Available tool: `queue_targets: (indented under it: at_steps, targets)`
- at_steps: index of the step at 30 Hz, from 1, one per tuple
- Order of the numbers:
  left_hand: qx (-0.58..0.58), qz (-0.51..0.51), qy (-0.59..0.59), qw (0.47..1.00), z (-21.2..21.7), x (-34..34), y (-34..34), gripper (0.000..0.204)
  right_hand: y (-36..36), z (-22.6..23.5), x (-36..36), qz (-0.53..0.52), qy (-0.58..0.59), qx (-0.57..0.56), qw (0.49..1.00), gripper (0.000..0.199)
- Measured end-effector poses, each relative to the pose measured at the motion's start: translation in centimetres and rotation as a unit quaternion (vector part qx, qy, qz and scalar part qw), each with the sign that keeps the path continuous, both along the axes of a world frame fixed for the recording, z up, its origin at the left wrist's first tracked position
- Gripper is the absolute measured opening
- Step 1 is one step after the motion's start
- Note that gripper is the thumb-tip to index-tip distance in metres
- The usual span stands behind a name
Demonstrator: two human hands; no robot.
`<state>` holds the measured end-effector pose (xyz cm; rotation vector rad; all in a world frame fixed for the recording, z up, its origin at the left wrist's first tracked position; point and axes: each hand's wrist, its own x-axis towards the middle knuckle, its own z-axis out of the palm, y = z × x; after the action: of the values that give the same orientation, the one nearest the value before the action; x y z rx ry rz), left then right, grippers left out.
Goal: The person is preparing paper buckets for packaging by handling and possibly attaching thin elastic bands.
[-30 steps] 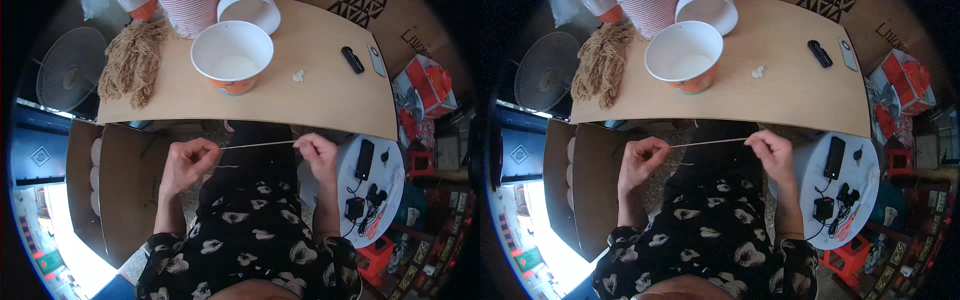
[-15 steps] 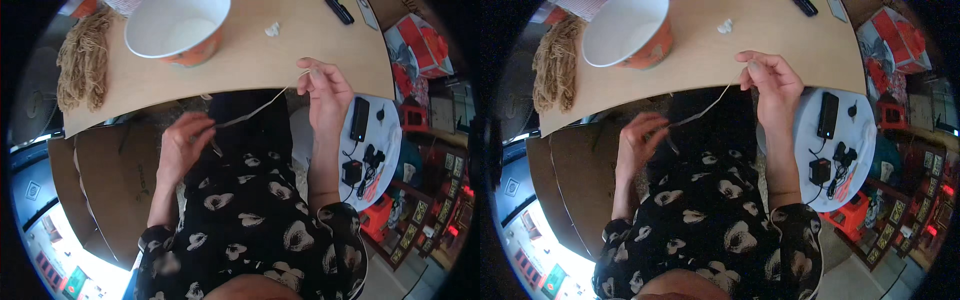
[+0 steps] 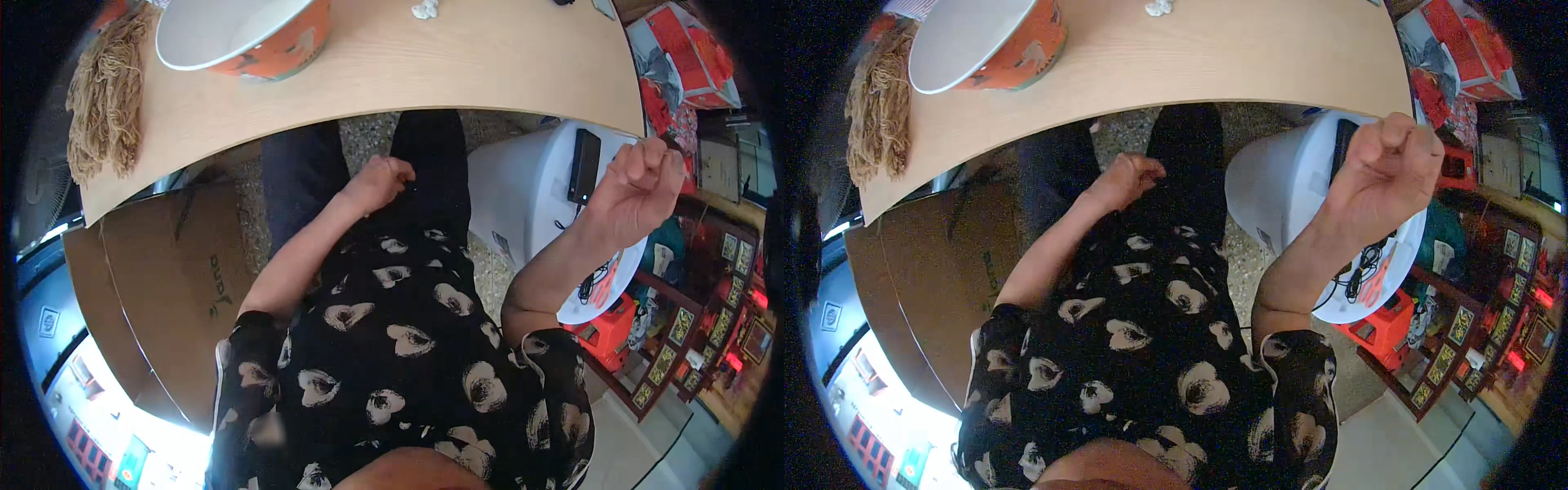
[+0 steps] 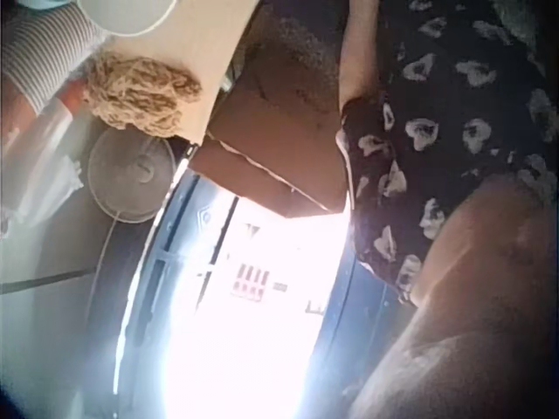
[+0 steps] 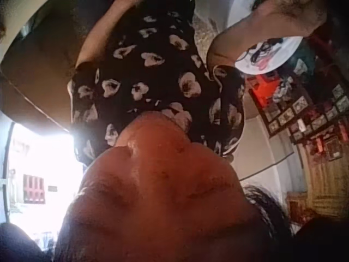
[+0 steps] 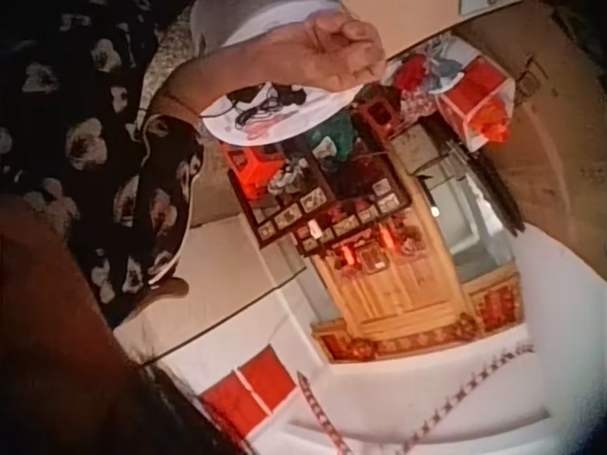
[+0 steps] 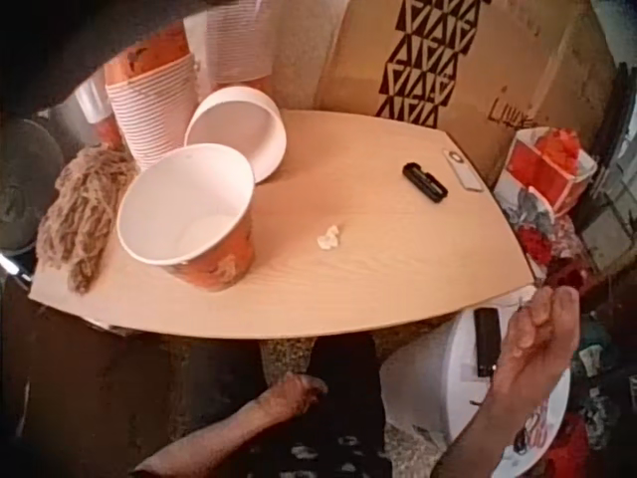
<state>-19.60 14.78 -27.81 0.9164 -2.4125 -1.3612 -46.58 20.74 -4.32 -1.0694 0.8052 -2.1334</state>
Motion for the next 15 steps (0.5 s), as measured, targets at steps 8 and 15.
queue_targets:
  at_steps: [8,15]
  targets:
    - [0.002,0.013,0.017,1.0,-2.0,-0.3,1.4,0.024,-1.3,-2.9,4.9,-0.048,0.046,0.091,0.994,0.009]
    - [-0.052,-0.013,-0.029,0.998,-5.1,-0.5,1.6,0.016,-2.1,-3.3,8.3,0.009,0.053,0.123,0.991,0.009]
